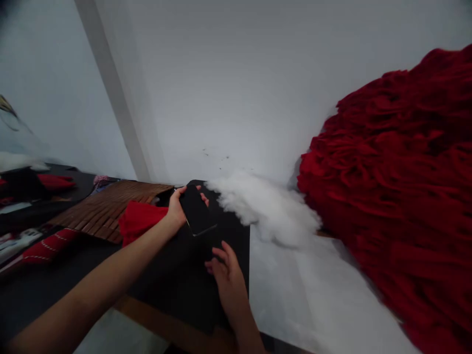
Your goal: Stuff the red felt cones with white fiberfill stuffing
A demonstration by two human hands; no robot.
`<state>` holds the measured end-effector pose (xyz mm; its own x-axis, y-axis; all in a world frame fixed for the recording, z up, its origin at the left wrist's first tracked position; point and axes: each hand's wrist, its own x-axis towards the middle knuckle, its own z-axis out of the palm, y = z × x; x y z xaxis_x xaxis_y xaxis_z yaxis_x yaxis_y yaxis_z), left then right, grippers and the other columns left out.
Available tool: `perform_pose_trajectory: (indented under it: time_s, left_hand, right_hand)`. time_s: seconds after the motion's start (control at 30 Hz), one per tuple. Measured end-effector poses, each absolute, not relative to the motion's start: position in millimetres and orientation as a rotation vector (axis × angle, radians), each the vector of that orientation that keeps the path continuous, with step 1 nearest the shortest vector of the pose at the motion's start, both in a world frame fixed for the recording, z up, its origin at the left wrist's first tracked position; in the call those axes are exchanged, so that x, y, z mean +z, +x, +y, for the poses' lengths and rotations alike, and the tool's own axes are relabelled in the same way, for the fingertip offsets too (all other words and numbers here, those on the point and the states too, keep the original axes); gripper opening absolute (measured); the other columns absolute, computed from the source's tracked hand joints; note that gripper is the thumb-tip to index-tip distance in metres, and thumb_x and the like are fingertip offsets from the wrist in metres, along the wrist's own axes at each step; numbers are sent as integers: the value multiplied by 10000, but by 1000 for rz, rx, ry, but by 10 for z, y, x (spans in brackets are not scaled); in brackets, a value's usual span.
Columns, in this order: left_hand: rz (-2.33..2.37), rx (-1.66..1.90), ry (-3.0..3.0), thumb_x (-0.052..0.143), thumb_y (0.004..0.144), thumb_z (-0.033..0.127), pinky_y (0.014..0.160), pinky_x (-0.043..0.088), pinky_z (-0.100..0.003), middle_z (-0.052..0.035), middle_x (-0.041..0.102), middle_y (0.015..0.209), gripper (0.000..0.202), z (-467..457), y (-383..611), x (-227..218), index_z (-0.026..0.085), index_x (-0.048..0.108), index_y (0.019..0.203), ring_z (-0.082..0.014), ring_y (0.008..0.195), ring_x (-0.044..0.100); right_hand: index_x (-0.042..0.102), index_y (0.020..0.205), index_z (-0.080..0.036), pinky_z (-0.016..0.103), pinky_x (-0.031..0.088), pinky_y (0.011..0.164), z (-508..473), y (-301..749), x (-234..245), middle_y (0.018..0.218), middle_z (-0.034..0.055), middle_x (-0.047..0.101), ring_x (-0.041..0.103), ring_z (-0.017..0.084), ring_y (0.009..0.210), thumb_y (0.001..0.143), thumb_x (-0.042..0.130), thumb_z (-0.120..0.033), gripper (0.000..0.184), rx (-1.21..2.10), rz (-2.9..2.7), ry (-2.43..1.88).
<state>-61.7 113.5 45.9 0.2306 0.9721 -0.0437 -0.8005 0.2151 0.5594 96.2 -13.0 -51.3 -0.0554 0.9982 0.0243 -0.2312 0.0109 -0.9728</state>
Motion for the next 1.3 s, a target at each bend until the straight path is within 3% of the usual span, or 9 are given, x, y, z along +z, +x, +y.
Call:
perform_pose_trajectory:
  time_s: [0.23, 0.57, 0.73, 0.83, 0.97, 1.1, 1.13, 1.2, 1.3]
  left_hand:
    - [453, 1000, 431, 497, 744, 445, 743, 464, -433, -122, 636, 753, 409, 685, -223, 180, 106, 593, 952, -258, 765, 619]
    - [402, 963, 504, 454, 749, 562, 719, 458, -390, -75, 622, 714, 512, 558, -287, 235, 133, 570, 1003, -199, 650, 604]
    - [367, 932, 519, 344, 712, 685, 762, 435, -422, -115, 640, 765, 694, 540, -284, 222, 101, 570, 1013, -242, 721, 612]
    - [345, 950, 520, 349, 764, 616, 856, 393, -433, -146, 648, 850, 639, 536, -239, 196, 63, 577, 990, -269, 847, 605]
    - [300, 1006, 664, 558, 749, 363, 933, 336, -442, -135, 631, 986, 390, 472, -235, 198, 89, 568, 1026, -288, 1033, 537]
    - [308, 1000, 870, 698, 575, 93, 960, 294, -469, -98, 546, 1182, 645, 239, -394, 231, 212, 489, 1173, -302, 1141, 451]
    - [300, 945, 865, 719, 566, 137, 959, 285, -489, -110, 507, 1231, 697, 160, -450, 234, 218, 458, 1207, -312, 1162, 426]
    - [247, 812, 773, 706, 588, 397, 927, 272, -564, -152, 460, 1272, 762, 1, -549, 228, 192, 403, 1256, -357, 1187, 378]
    - [243, 611, 608, 445, 639, 706, 857, 286, -618, -191, 467, 1249, 839, -198, -607, 179, 161, 379, 1274, -399, 1138, 414]
  right_hand:
    - [465, 1087, -157, 323, 514, 678, -187, 946, -423, 733, 30, 651, 635, 166, 692, 709, 638, -354, 460, 1519, -854, -796]
    - [473, 1060, -153, 312, 508, 702, -224, 871, -398, 739, 26, 661, 639, 158, 710, 721, 623, -358, 424, 1585, -927, -764]
    - [527, 964, -155, 274, 503, 685, -231, 886, -374, 760, 31, 662, 634, 139, 707, 689, 655, -357, 365, 1647, -840, -694]
    - [551, 917, -163, 239, 494, 675, -228, 928, -354, 749, 17, 657, 623, 112, 684, 674, 675, -325, 318, 1711, -716, -632]
    - [578, 905, -183, 220, 478, 592, -186, 1002, -370, 719, -15, 631, 583, 93, 601, 653, 679, -312, 301, 1696, -603, -627]
    - [566, 964, -202, 237, 467, 605, -108, 1091, -424, 872, 5, 631, 584, 131, 724, 653, 632, -350, 351, 1401, -527, -789]
    - [565, 975, -197, 252, 467, 667, -94, 1111, -432, 924, 18, 626, 581, 147, 798, 663, 616, -359, 355, 1304, -551, -842]
    - [570, 986, -186, 280, 440, 775, -84, 1140, -435, 986, 36, 614, 560, 167, 896, 692, 581, -380, 353, 1136, -636, -945]
    - [595, 963, -191, 280, 421, 772, -114, 1139, -397, 947, 29, 621, 551, 167, 875, 739, 528, -401, 315, 1005, -840, -1047]
